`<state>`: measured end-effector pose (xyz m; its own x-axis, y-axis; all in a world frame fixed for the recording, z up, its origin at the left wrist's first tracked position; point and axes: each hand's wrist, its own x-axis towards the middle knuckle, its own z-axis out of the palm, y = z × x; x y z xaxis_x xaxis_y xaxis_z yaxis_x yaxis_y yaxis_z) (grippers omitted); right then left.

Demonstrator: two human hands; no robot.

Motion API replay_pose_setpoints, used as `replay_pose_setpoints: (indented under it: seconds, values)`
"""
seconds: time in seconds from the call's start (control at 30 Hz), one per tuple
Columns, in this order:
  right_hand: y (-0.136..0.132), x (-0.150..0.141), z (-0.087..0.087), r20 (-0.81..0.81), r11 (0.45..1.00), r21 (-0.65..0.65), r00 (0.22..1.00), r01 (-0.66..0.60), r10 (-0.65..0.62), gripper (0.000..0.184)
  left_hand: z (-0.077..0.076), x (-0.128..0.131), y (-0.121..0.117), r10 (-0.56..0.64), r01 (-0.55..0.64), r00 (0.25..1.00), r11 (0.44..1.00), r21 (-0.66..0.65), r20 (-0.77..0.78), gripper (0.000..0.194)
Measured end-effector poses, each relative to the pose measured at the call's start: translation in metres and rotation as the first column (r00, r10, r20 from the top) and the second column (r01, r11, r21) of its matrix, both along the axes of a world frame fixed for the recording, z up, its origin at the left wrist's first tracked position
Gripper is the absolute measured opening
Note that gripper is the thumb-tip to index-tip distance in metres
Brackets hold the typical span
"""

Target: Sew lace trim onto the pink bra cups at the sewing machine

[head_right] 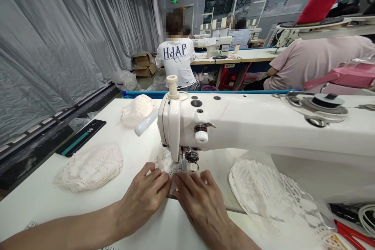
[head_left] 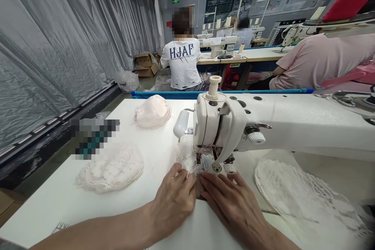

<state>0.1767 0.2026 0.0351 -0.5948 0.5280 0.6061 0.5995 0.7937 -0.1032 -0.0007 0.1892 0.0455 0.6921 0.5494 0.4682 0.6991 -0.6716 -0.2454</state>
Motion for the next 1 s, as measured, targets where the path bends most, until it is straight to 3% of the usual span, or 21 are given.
replay_pose_setpoints:
  seconds: [0.27,0.4,0.5,0.6,0.67,0.73,0.8,0.83,0.9,1.0]
  values:
    - [0.002,0.0,-0.002,0.015,0.999,0.042,0.999,0.03,-0.03,0.028,-0.005,-0.003,0.006,0.049,-0.047,0.997,0.998,0.033,-0.054,0.019]
    - [0.005,0.002,-0.003,-0.014,0.999,-0.016,0.999,0.04,-0.041,0.028,-0.002,-0.002,0.01,0.04,-0.037,0.997,0.998,0.049,-0.069,0.02]
    - [0.007,0.006,-0.006,-0.029,0.988,-0.112,0.993,0.106,-0.11,0.026,-0.003,0.006,-0.007,0.044,-0.043,0.999,0.998,0.043,-0.032,0.02]
    - [0.003,0.006,-0.008,-0.016,0.967,-0.186,0.983,0.176,-0.182,0.031,-0.006,0.014,-0.044,0.007,-0.005,0.992,1.0,-0.016,0.126,0.021]
    - [-0.005,0.003,-0.008,0.0,0.953,-0.255,0.986,0.162,-0.167,0.038,-0.005,0.013,-0.065,-0.061,0.068,0.972,0.998,-0.02,0.227,0.025]
    - [-0.013,-0.002,-0.007,-0.007,0.932,-0.345,0.992,0.114,-0.124,0.034,0.001,0.006,-0.073,-0.096,0.125,0.966,0.987,-0.105,0.242,0.022]
    - [-0.019,-0.007,-0.004,-0.047,0.899,-0.434,0.996,0.052,-0.08,0.016,0.01,-0.005,-0.064,0.058,0.018,0.957,0.966,-0.257,0.285,0.023]
    - [-0.02,-0.01,-0.002,-0.077,0.879,-0.476,0.995,0.02,-0.065,0.007,0.015,-0.011,-0.054,0.189,-0.081,0.935,0.938,-0.336,0.301,0.026]
    - [-0.02,-0.012,0.003,-0.149,0.833,-0.552,0.987,-0.036,-0.056,0.013,0.023,-0.022,-0.034,0.419,-0.242,0.881,0.798,-0.552,0.219,0.022]
    - [-0.024,-0.011,0.012,-0.25,0.726,-0.679,0.965,-0.112,-0.084,0.021,0.033,-0.03,-0.018,0.551,-0.217,0.822,0.536,-0.816,0.144,0.035]
